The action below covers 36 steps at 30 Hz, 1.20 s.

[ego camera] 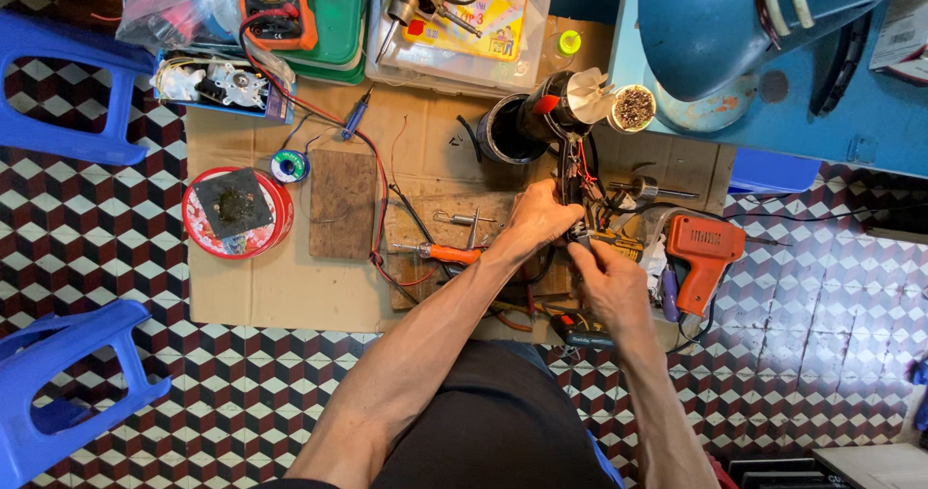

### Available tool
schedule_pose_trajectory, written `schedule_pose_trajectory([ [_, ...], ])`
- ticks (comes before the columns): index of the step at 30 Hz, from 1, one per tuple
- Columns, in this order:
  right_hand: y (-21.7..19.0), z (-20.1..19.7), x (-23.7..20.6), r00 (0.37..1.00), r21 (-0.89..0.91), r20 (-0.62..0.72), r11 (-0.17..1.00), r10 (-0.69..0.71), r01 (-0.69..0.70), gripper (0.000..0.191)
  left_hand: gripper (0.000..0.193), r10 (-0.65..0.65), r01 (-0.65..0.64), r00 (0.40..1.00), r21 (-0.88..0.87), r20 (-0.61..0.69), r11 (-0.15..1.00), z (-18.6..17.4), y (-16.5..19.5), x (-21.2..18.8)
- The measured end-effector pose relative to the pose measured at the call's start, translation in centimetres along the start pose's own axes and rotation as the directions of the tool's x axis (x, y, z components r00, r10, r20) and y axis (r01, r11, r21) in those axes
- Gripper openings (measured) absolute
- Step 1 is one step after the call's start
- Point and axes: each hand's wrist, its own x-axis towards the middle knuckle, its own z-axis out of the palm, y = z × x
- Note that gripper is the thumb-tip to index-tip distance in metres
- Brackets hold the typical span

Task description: The person uses a cordless drill to tighten screws on a small electrical component, then switches to a screwdriver to continue adjusting the same part. The hands manipulate wires and the component throughout, with tools and parts visible on the workbench.

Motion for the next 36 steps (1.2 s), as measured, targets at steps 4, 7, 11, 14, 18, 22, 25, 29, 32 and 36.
schedule_pose_trajectory([
  [4,0.2,-1.6,1.0,0.954,0.599,0.274,0.798,-0.123,-0.069,0.050,0.032,0.061,-0.061,0.998,0.020,-0.020,0.998,0.3,-0.9,0.7],
  [7,1.6,-2.0,1.8,0.912,0.700,0.355,0.706,-0.207,-0.112,0.045,0.034,0.051,-0.050,0.997,-0.024,0.053,0.998,0.3,-1.8,1.2],
  [11,3.8,-1.2,2.8,0.881,0.753,0.387,0.644,-0.270,-0.133,0.040,0.032,0.039,-0.015,0.991,-0.186,0.125,0.982,0.4,-2.5,1.8],
  [14,4.6,0.0,2.8,0.873,0.833,0.361,0.534,-0.326,-0.145,0.037,0.028,0.063,-0.015,0.985,-0.286,0.158,0.958,0.6,-3.1,1.9],
  [18,3.9,1.0,1.9,0.935,0.780,0.287,0.618,-0.210,-0.101,0.041,0.032,0.119,-0.056,0.980,-0.345,0.162,0.937,0.7,-4.1,2.1],
  [22,3.1,1.3,0.6,0.966,0.690,0.207,0.724,-0.156,-0.031,0.048,0.037,0.186,-0.098,0.967,-0.418,0.175,0.903,0.8,-5.3,2.3],
  [25,3.8,1.6,-0.5,0.991,0.665,0.108,0.746,-0.079,-0.013,0.053,0.041,0.194,-0.092,0.964,-0.455,0.182,0.886,0.9,-5.9,2.6],
  [29,5.6,2.1,-1.1,0.990,0.650,0.079,0.759,-0.121,0.040,0.047,0.044,0.207,-0.103,0.963,-0.472,0.175,0.876,0.9,-6.7,3.1],
  [32,6.2,2.5,-1.1,0.992,0.615,0.041,0.785,-0.119,0.069,0.039,0.045,0.211,-0.115,0.966,-0.478,0.151,0.871,1.4,-7.1,3.4],
  [36,5.1,3.4,-1.5,0.991,0.434,-0.059,0.891,-0.120,0.133,0.042,0.046,0.192,-0.100,0.971,-0.484,0.143,0.869,1.7,-7.4,3.8],
])
